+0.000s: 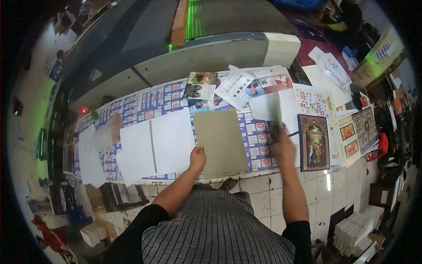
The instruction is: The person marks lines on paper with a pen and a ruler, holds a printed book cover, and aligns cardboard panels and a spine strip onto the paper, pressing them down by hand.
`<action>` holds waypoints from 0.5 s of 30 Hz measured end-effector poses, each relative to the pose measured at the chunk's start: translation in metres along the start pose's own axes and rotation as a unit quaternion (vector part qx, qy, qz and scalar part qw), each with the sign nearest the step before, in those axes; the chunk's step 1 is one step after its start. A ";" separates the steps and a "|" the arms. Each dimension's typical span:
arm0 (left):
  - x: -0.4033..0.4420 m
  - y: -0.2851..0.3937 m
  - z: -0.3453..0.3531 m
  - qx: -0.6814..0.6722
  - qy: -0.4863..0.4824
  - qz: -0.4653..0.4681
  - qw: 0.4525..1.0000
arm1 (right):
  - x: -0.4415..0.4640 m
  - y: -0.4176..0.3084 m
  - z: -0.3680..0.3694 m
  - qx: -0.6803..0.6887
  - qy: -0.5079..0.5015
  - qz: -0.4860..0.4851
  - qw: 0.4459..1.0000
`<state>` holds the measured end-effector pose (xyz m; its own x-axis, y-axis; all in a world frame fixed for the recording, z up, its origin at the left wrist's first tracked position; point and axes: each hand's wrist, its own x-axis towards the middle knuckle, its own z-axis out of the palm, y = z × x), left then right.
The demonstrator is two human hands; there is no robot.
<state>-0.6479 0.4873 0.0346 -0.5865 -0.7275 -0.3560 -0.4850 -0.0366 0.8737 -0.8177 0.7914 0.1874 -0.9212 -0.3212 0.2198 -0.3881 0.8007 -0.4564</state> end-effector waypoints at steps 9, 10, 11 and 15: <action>-0.013 0.050 0.007 -0.201 -0.101 -0.121 0.967 | -0.064 0.027 0.040 0.442 -0.048 0.204 0.872; -0.017 0.068 0.003 -0.179 -0.103 -0.124 0.971 | -0.079 0.007 0.054 0.457 -0.083 0.237 0.853; -0.022 0.076 0.000 -0.155 -0.109 -0.128 0.974 | -0.093 0.009 0.081 0.393 -0.137 0.209 0.885; -0.001 0.043 0.005 -0.126 -0.115 -0.008 0.985 | -0.098 -0.015 0.097 0.067 -0.116 0.045 0.990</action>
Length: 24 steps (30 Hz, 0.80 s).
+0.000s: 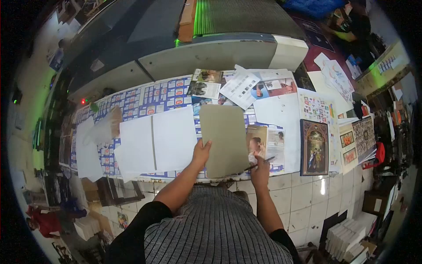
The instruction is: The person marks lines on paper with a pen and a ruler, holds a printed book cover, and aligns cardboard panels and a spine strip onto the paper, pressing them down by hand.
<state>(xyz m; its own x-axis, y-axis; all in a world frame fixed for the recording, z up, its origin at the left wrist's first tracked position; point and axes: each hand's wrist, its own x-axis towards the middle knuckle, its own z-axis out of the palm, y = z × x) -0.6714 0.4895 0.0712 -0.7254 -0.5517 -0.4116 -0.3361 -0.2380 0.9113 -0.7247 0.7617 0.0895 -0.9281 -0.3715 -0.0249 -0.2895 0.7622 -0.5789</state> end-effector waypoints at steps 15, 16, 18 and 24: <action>-0.043 0.113 -0.027 -0.017 -0.152 0.149 0.977 | 0.079 -0.076 -0.076 0.487 0.002 -0.119 0.865; -0.040 0.110 -0.023 0.021 -0.156 0.116 0.981 | 0.081 -0.070 -0.074 0.513 -0.004 -0.080 0.855; -0.032 0.094 -0.016 0.006 -0.163 0.131 0.978 | 0.076 -0.048 -0.062 0.488 -0.014 -0.059 0.871; -0.024 0.085 0.001 0.018 -0.162 0.193 0.968 | 0.069 -0.037 -0.052 0.423 0.029 -0.086 0.902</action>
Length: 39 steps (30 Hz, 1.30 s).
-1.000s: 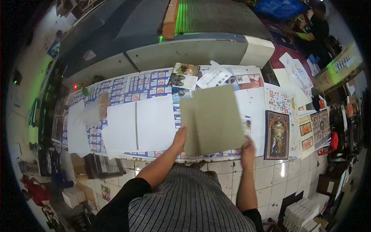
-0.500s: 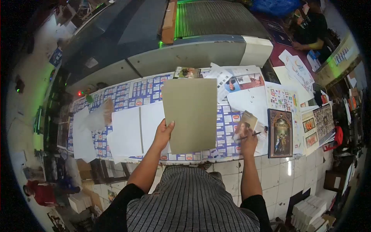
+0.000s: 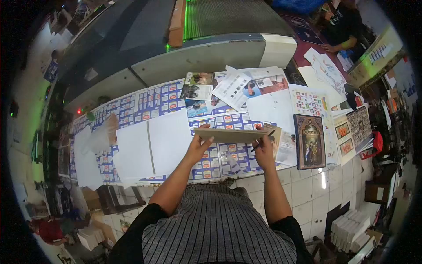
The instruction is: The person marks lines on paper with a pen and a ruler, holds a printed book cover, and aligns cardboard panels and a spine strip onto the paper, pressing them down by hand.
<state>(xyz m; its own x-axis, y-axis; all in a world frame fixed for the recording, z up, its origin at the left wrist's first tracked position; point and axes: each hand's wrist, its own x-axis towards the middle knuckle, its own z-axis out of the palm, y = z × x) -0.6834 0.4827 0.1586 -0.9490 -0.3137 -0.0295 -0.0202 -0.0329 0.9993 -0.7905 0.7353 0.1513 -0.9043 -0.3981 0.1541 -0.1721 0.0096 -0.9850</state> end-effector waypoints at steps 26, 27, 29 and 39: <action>0.002 -0.004 0.003 0.029 -0.031 -0.140 0.989 | 0.017 -0.088 0.010 -0.084 0.032 0.001 0.996; 0.001 -0.017 -0.005 0.097 -0.010 -0.127 0.987 | 0.017 -0.104 0.018 -0.216 -0.003 -0.058 0.975; -0.002 -0.036 -0.018 0.026 0.131 -0.158 0.978 | 0.016 -0.126 0.043 -0.345 -0.038 -0.107 0.932; 0.055 -0.020 -0.067 0.134 -0.110 -0.040 0.984 | 0.022 -0.092 0.068 -0.569 -0.191 -0.037 0.799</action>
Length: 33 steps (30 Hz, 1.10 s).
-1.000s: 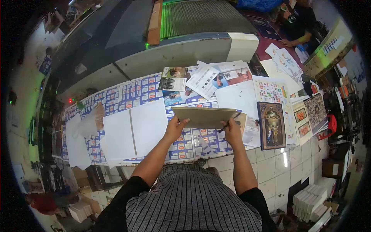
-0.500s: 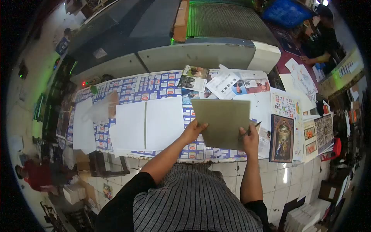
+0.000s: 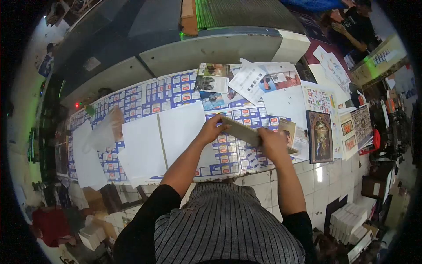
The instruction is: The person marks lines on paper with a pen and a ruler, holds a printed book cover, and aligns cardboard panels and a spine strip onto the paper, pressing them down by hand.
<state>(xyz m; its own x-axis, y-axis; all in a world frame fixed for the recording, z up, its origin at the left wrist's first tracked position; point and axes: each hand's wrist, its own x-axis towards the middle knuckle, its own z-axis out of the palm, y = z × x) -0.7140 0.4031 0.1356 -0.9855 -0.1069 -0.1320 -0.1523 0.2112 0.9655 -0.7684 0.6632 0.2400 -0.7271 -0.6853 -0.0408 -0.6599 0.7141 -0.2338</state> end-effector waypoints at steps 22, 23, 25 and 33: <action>-0.003 -0.005 0.013 0.062 0.072 0.079 0.992 | -0.110 0.078 0.075 0.382 0.259 0.272 0.844; -0.001 -0.007 0.007 0.003 0.043 0.060 0.997 | -0.113 0.075 0.069 0.380 0.265 0.275 0.842; -0.009 0.015 -0.002 -0.053 0.011 0.043 0.998 | -0.115 0.056 0.038 0.483 0.258 0.314 0.776; -0.030 0.048 -0.014 -0.153 0.009 0.003 0.988 | -0.132 0.016 -0.020 0.484 0.286 0.278 0.779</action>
<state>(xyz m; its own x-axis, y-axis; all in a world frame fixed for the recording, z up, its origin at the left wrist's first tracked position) -0.6913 0.4027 0.1894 -0.9842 -0.1250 -0.1255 -0.1145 -0.0914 0.9892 -0.6864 0.7679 0.2609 -0.9976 0.0648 -0.0227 0.0381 0.2468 -0.9683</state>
